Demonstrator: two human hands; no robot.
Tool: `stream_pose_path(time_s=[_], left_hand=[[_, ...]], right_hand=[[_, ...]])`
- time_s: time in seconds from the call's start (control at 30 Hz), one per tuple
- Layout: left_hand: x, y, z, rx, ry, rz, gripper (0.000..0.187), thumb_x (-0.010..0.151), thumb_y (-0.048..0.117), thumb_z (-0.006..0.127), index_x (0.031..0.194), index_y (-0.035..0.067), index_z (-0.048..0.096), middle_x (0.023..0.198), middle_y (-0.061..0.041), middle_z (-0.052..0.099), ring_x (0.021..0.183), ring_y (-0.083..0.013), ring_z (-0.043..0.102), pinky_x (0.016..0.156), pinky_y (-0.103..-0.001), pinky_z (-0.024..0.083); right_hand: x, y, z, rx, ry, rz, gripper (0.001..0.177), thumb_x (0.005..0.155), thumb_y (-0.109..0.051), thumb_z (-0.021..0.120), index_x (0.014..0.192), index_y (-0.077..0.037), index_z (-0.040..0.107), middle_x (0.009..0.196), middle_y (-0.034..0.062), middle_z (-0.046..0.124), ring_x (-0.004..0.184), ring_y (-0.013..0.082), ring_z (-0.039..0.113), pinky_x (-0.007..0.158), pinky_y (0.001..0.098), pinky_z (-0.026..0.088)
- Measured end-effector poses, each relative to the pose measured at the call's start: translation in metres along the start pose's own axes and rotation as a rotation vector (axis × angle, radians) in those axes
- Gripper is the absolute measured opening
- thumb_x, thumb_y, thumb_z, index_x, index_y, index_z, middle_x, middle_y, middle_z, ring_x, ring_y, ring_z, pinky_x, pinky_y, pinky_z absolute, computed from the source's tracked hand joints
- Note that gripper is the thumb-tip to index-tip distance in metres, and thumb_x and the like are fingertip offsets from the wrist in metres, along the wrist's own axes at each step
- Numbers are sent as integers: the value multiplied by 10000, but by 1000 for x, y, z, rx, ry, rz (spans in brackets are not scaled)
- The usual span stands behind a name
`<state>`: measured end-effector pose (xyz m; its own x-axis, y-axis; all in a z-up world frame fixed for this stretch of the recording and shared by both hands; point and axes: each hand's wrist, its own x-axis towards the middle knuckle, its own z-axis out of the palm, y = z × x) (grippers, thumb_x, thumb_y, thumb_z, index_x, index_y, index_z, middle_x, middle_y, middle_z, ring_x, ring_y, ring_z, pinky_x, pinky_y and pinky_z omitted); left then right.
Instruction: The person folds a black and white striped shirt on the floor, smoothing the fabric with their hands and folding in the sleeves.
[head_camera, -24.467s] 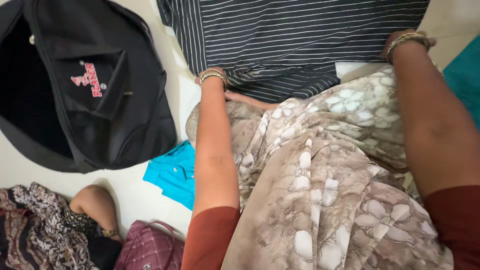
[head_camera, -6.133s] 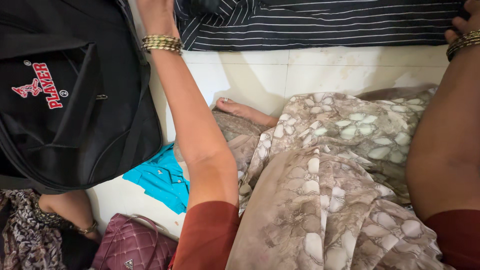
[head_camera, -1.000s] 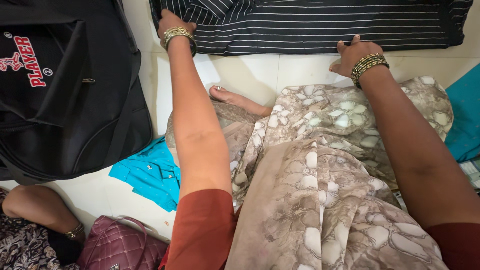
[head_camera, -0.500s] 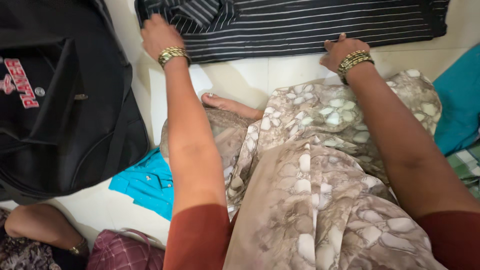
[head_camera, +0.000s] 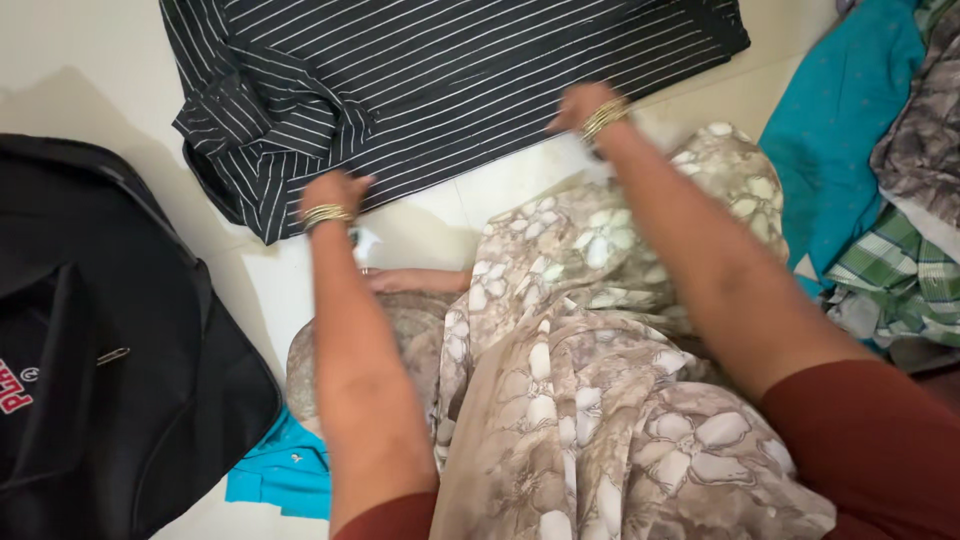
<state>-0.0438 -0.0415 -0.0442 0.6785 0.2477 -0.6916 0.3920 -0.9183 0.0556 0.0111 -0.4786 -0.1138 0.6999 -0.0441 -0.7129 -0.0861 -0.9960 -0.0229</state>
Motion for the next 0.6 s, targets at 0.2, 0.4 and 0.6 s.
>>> stream_pose_path(time_s=[0.2, 0.4, 0.6], left_hand=[[1, -43, -23, 57, 92, -401, 491, 863, 495, 741, 1213, 151, 710, 1273, -139, 669, 1182, -332, 635, 950, -460, 520], [1, 96, 30, 11, 767, 617, 150, 920, 249, 644, 871, 137, 729, 962, -93, 724, 927, -288, 686, 836, -438, 552], [-33, 146, 91, -107, 584, 548, 702, 1020, 538, 534, 1584, 142, 405, 1683, -136, 295, 1555, -376, 192, 1238, -583, 176]], right_hand=[[32, 166, -19, 249, 169, 447, 493, 945, -398, 651, 1234, -1, 689, 1340, 228, 656, 1227, 390, 634, 981, 517, 534], [11, -4, -3, 388, 739, -104, 283, 1019, -190, 490, 1216, -81, 662, 1235, 144, 646, 1142, 316, 598, 988, 463, 494], [-60, -120, 12, -83, 384, -694, 642, 1022, -473, 405, 1596, -199, 316, 1674, 66, 205, 1554, 287, 115, 1232, 551, 97]])
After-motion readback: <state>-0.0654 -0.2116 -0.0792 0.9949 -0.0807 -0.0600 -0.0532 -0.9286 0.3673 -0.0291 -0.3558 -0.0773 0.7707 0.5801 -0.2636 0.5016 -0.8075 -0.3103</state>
